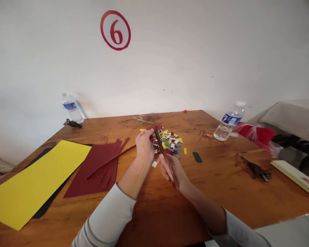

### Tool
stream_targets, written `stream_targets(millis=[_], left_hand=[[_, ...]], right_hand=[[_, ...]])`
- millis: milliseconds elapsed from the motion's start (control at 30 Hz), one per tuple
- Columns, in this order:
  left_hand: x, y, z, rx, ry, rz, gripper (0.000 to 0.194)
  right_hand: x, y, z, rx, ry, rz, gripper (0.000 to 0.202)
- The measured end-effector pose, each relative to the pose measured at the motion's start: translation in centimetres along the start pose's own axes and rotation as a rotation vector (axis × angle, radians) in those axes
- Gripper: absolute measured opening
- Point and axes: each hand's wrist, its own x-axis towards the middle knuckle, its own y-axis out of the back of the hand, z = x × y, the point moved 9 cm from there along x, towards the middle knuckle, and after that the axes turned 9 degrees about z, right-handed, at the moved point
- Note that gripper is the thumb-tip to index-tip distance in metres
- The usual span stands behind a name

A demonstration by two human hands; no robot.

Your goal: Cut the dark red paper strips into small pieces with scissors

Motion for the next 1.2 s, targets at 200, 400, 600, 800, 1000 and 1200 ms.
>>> stream_targets(millis=[200,400,600,800,1000,1200], left_hand=[[-0.24,-0.1,-0.12,-0.022,0.014,0.0,0.025],[-0.07,0.06,-0.12,-0.007,0.017,0.003,0.027],[-0.15,-0.02,0.12,-0.014,0.009,0.002,0.025],[-0.24,-0.14,0.2,-0.002,0.008,-0.011,0.028],[-0.1,-0.15,0.1,-0.006,0.001,-0.013,0.03],[-0.12,-0.15,0.15,0.001,-0.002,-0.013,0.027]], right_hand=[[-0.18,0.1,0.0,-0.013,-0.009,0.032,0.058],[-0.19,-0.27,-0.5,-0.019,0.025,0.031,0.056],[-0.18,-0.17,-0.39,-0.012,-0.011,0.028,0.059],[-0.06,-0.26,-0.17,0.008,-0.027,0.013,0.059],[-0.11,-0.11,-0.06,0.024,-0.014,-0.003,0.059],[-0.1,0.0,-0.05,0.044,0.008,-0.008,0.054]])
